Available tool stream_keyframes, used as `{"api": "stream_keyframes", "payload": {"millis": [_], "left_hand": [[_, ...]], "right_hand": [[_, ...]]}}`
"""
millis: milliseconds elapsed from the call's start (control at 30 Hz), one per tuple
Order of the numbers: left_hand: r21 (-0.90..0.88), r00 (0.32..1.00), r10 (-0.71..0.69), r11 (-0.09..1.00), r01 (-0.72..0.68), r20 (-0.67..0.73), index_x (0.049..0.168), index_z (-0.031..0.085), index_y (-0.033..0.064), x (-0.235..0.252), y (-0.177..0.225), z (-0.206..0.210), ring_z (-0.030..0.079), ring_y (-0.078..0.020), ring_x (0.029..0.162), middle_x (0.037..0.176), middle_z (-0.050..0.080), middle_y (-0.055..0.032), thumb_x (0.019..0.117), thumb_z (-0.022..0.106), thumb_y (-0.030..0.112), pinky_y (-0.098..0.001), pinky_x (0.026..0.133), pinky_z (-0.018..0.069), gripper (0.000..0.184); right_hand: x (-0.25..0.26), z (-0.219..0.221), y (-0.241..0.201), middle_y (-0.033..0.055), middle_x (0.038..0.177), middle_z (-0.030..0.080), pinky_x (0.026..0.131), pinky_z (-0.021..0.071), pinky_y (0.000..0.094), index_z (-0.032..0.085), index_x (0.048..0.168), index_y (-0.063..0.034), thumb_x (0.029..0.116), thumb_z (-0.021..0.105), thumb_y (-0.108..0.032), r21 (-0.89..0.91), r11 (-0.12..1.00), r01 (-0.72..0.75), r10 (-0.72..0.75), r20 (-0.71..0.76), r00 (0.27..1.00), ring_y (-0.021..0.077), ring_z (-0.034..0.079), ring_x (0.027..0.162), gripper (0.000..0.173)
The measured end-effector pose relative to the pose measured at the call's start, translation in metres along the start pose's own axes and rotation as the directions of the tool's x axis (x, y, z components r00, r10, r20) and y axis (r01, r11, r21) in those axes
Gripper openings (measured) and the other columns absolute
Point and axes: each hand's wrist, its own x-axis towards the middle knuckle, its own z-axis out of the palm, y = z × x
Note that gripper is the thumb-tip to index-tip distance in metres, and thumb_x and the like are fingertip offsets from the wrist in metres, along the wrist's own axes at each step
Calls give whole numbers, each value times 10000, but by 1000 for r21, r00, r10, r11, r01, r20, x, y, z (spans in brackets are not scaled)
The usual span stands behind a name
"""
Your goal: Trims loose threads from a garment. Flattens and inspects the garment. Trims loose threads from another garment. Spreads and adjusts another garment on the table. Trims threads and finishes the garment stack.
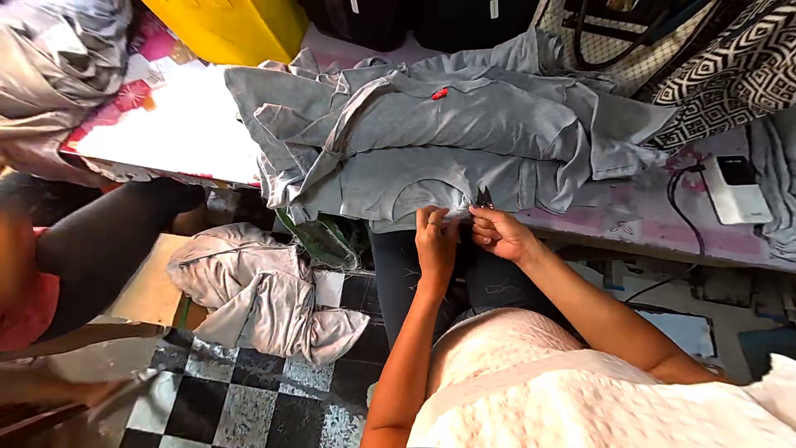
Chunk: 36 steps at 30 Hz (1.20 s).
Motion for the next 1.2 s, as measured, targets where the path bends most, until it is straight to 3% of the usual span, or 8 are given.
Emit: {"api": "stream_keyframes", "payload": {"millis": [67,200,333,467,633,900,1033,1200], "left_hand": [[-72,1000,12,997,-13,-6,1114,700,-89,1,2,6,712,-250,930,1106,668,-228,871,775,26,-358,841,611,279],[-167,999,36,985,-37,-6,907,750,-45,3,-10,12,711,-192,912,989,717,-160,874,702,-67,-319,820,601,61],[-206,1000,2,979,1,15,949,731,-58,-4,-10,0,715,-144,820,970,731,-150,888,687,-38,-283,762,607,78],[-105,973,204,971,-215,-113,1007,751,-68,-3,-3,13,726,-228,972,1055,726,-194,894,701,-40,-322,870,603,126],[69,900,412,911,-406,-142,985,731,-51,0,-21,27,731,-259,916,1003,720,-198,945,649,-9,-322,817,610,100],[-58,993,101,993,-104,-65,958,666,-96,-15,-25,8,683,-200,835,941,675,-189,919,625,-14,-286,776,585,99],[-27,969,227,973,-230,-97,1043,741,-92,-9,-17,13,735,-273,989,1073,725,-234,918,677,-15,-340,895,609,160],[11,936,343,939,-343,-82,943,768,-58,8,-17,14,752,-257,893,977,753,-191,875,688,-33,-346,836,625,108]], "right_hand": [[-2,-1,0,-98,493,355,445,369,139,534,748,-162,1083,471,-166,40,999,-24,22,40,999,-2,350,404,341],[0,-6,1,-94,494,377,465,395,140,544,786,-156,1096,427,-162,78,997,-25,16,113,993,-2,378,411,331],[-4,-11,-3,-96,482,378,456,388,140,547,770,-151,1079,458,-124,76,997,8,-15,90,996,-5,373,402,323],[-6,-3,-2,-93,490,380,469,392,140,552,743,-151,1070,488,-125,80,997,-12,8,53,999,-2,368,411,334],[-9,0,0,-82,484,380,458,396,134,540,701,-139,1072,491,-152,212,975,-74,61,68,996,3,376,401,375],[-6,0,-2,-101,499,357,456,371,148,528,752,-158,1058,512,-101,-4,999,43,-42,24,999,-1,344,413,311],[-7,5,-1,-105,499,342,442,360,146,515,740,-173,1077,486,-166,43,998,-38,38,5,999,-2,330,406,339],[-12,16,2,-113,491,398,407,337,118,574,727,-177,1101,436,-253,36,999,16,-15,-40,999,-33,346,397,405]]}}
